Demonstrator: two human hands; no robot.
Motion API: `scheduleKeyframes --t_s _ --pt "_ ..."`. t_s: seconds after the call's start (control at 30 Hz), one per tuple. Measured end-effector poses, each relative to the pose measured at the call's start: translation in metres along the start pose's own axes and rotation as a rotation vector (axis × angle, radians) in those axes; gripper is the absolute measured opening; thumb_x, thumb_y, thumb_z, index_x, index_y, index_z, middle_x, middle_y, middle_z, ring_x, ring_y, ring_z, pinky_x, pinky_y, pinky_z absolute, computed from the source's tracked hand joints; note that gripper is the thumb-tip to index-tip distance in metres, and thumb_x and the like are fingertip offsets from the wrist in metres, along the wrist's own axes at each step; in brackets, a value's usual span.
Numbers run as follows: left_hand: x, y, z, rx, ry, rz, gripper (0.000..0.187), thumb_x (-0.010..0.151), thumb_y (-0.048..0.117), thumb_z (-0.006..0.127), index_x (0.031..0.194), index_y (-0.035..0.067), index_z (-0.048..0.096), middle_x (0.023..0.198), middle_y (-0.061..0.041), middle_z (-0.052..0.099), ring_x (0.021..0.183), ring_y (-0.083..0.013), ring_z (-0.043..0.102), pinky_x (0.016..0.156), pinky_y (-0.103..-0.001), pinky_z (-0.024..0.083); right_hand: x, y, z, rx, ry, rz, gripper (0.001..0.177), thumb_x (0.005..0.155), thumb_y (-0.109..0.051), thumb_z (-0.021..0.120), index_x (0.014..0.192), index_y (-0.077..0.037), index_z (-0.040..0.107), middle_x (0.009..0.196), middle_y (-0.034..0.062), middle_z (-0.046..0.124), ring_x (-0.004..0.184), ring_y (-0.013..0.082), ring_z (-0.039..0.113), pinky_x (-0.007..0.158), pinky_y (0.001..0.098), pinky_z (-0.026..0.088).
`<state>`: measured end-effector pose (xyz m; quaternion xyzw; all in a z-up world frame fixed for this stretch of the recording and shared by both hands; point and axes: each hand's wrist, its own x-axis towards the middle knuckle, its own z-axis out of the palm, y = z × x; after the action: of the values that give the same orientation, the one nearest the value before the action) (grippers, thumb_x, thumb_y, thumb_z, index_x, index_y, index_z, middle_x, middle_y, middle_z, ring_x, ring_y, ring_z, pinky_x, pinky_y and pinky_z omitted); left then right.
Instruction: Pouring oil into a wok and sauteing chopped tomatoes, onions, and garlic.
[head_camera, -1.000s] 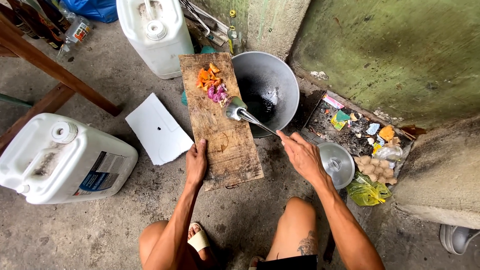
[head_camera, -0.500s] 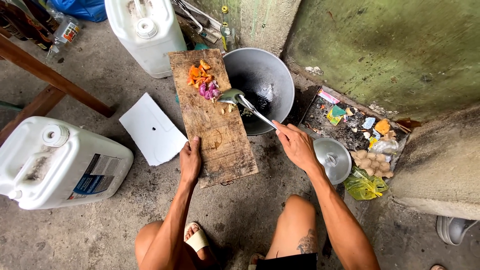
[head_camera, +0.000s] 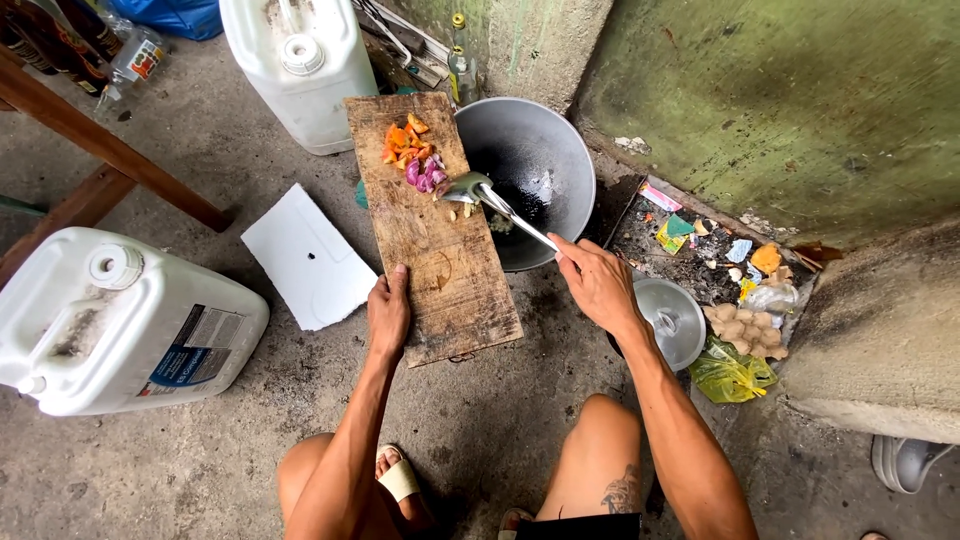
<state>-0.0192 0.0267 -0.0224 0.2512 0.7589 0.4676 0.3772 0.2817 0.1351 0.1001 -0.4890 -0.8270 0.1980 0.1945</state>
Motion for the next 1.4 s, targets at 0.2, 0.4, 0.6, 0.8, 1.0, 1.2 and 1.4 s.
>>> scheduleKeyframes --t_s 0.2,0.4,0.6,0.8,1.0,1.2,1.4 --pt "-0.001 0.015 0.004 -0.013 -0.007 0.021 0.066 0.095 0.065 0.049 0.109 0.004 0.067 0.056 0.003 0.042 0.049 -0.0111 0.038 0.055 -0.04 0.041 0.005 -0.002 -0.007 0.03 -0.013 -0.03 0.034 0.101 -0.022 0.059 0.133 -0.016 0.069 0.082 0.0126 0.063 0.072 0.0332 0.063 0.065 0.0462 0.048" --pt "0.006 0.007 0.008 -0.036 -0.023 0.102 0.066 0.098 0.063 0.051 0.108 0.0 0.067 0.062 0.004 0.051 0.055 -0.0079 0.044 0.06 -0.036 0.044 -0.002 0.012 -0.025 0.015 0.021 -0.014 0.034 0.1 -0.019 0.06 0.133 -0.017 0.069 0.081 0.0126 0.059 0.07 0.0329 0.061 0.065 0.0464 0.048" --pt "0.007 0.028 0.01 -0.025 -0.004 0.019 0.064 0.097 0.06 0.05 0.111 0.0 0.067 0.064 -0.003 0.052 0.057 -0.0154 0.043 0.06 -0.038 0.041 0.0 0.022 -0.024 0.023 -0.033 -0.116 0.036 0.098 -0.017 0.063 0.134 -0.018 0.069 0.08 0.0114 0.055 0.067 0.0309 0.057 0.064 0.0454 0.046" --pt "0.025 0.0 0.005 -0.039 0.013 0.169 0.068 0.102 0.059 0.053 0.106 -0.008 0.065 0.071 -0.002 0.054 0.067 -0.0129 0.047 0.069 -0.038 0.046 0.003 0.041 -0.027 -0.014 -0.012 0.046 0.035 0.099 -0.019 0.063 0.133 -0.02 0.07 0.078 0.0134 0.054 0.068 0.0302 0.058 0.067 0.0449 0.046" --pt "0.022 -0.007 -0.001 -0.016 0.019 0.101 0.067 0.104 0.058 0.053 0.101 -0.007 0.066 0.07 -0.002 0.044 0.065 -0.0147 0.037 0.064 -0.039 0.038 0.034 0.026 0.006 0.156 0.002 -0.012 0.036 0.1 -0.019 0.061 0.136 -0.016 0.067 0.083 0.0135 0.059 0.071 0.0315 0.059 0.07 0.045 0.047" --pt "0.006 0.022 -0.005 -0.046 0.016 0.101 0.059 0.098 0.059 0.052 0.104 0.002 0.066 0.064 0.001 0.052 0.06 -0.0112 0.044 0.062 -0.034 0.044 0.04 0.031 0.007 0.096 -0.033 -0.049 0.035 0.101 -0.019 0.062 0.136 -0.016 0.068 0.08 0.0156 0.06 0.074 0.0328 0.06 0.073 0.0448 0.047" --pt "0.017 0.006 -0.004 0.007 0.012 0.065 0.067 0.101 0.061 0.051 0.104 -0.004 0.067 0.067 -0.003 0.049 0.062 -0.0138 0.041 0.064 -0.039 0.043 0.031 0.022 -0.02 0.021 -0.068 0.016 0.036 0.101 -0.019 0.061 0.136 -0.02 0.068 0.083 0.0151 0.06 0.074 0.0324 0.061 0.072 0.0447 0.047"
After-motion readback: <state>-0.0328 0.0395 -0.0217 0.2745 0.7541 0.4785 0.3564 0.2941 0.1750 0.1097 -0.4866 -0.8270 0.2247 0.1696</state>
